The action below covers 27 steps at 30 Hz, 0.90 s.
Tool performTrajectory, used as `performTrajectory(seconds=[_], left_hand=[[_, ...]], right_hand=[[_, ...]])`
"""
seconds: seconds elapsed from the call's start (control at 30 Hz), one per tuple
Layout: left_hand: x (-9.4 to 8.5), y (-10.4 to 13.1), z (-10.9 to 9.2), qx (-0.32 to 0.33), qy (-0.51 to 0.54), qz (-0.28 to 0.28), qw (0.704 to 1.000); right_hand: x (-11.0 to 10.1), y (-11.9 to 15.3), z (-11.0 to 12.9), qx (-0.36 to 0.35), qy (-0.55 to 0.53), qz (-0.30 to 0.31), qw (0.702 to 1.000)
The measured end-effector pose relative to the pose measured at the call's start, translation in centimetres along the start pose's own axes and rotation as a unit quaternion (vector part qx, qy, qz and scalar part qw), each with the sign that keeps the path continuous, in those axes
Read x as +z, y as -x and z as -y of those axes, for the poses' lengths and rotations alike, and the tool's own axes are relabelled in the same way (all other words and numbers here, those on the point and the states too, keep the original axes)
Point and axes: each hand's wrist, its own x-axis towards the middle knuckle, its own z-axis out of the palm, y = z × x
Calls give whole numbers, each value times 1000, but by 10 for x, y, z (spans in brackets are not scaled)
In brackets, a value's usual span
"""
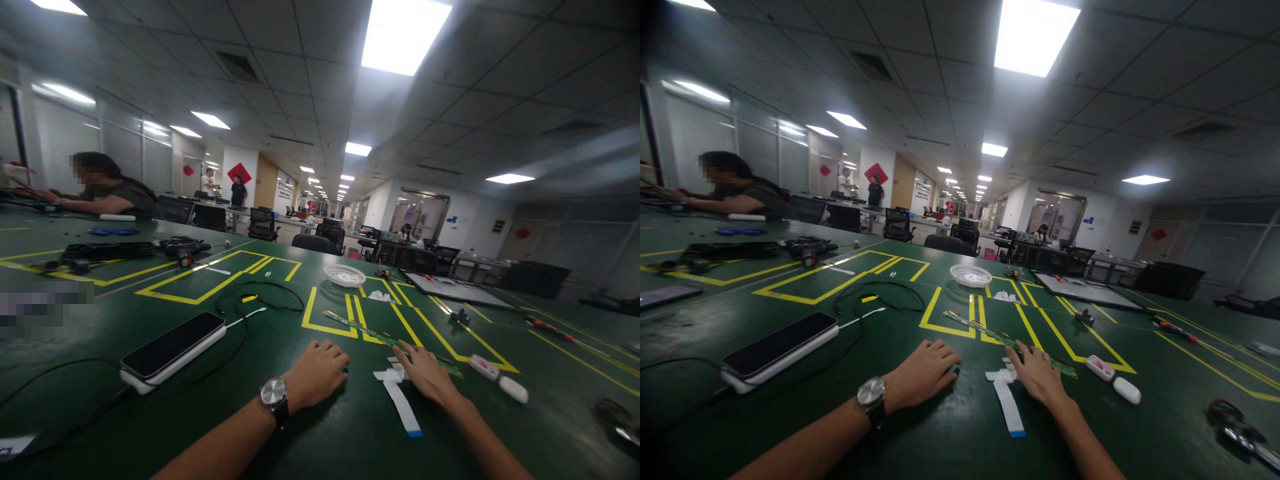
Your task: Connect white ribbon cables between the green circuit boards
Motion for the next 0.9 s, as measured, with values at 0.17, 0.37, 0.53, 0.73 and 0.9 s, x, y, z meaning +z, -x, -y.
performTrajectory(seconds=[0.17,0.37,0.53,0.73,0.9], left_hand=[[-4,0,2,-2,-9,-16,1000],[-19,-2,13,-33,-21,-68,997],[-18,-4,17,-21,-11,-51,998],[-8,0,9,29,21,-11,999],[-8,2,4,53,45,4,998]], right_hand=[[1,-3,3,-31,12,-7,999],[-2,-6,12,-144,-44,8,989],[-11,12,39,-278,-123,43,952],[-21,35,68,-383,-150,47,910],[-20,18,43,-164,-58,-100,980]])
